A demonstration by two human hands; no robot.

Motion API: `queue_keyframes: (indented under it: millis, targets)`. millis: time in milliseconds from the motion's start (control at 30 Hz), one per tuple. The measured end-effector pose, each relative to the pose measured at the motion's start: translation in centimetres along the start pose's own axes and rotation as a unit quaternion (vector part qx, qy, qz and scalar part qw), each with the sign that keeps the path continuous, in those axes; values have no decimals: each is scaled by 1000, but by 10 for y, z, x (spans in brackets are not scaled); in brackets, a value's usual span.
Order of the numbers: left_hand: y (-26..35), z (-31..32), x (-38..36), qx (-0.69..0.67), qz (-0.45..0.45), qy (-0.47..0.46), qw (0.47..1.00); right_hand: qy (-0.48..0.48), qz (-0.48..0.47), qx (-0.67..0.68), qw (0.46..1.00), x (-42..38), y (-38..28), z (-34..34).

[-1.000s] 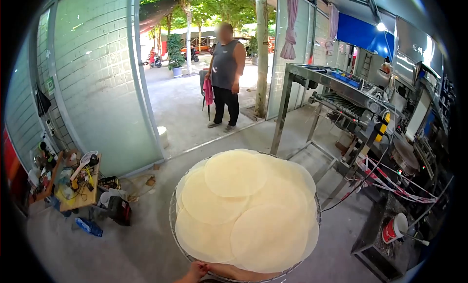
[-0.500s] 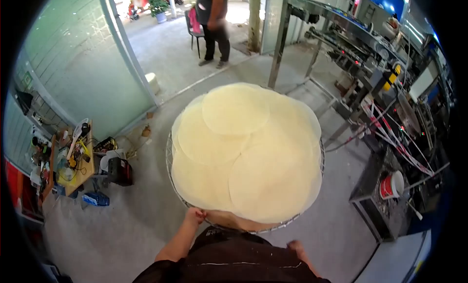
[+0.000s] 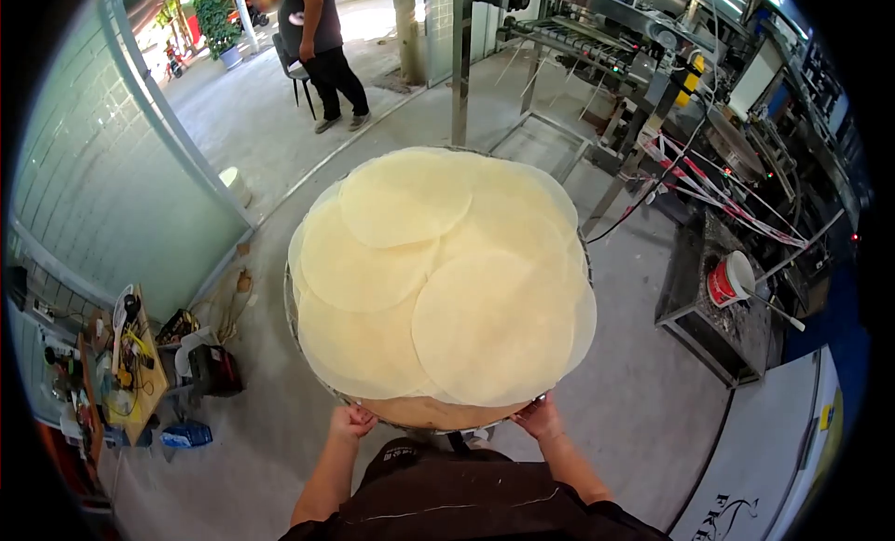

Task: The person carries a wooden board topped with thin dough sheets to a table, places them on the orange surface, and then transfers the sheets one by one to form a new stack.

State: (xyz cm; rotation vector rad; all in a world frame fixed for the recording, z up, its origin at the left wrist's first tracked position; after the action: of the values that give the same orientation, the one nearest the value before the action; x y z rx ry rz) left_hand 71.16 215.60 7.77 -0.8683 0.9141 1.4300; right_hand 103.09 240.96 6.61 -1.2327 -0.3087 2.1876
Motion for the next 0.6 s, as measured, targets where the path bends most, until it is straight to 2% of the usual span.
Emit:
queue_keyframes:
  millis: [67,100,200,233,333,433,533,600]
  targets:
    - [-3,-11,11,-16,-13,-30,999,41,-13,-13,999,-3,5,5]
    - [2,-34,40,-18,-27,-74,997,60,-21,-18,998,-2,5,6]
    - [1,-5,10,-31,-26,-46,998,84,-7,-2,996,2,10,4]
    - [1,4,-3,-16,-8,-31,999,43,0,8,999,0,9,13]
    - [10,-4,-1,16,36,-26,999,60,-24,-61,996,-16,1,30]
    - [16,-30,16,-25,67,-47,996,-24,-45,-40,998,-21,-2,49]
    - [4,-54,4,22,71,-125,989,-7,-38,12,999,-22,-4,50]
    - [-10,-107,-5,6,100,35,994,41,-28,13,999,-17,-5,39]
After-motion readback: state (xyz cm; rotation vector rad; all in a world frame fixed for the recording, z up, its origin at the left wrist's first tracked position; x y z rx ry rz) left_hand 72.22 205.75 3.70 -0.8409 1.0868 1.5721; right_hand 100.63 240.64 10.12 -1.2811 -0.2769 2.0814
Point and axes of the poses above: each hand's wrist, its own x-axis towards the middle knuckle, its own z-axis out of the palm, y = z × x, the point moved 8 cm from there along x, towards the middle knuckle, and after that the axes turned 12 degrees about -z, right-handed, at the moved point
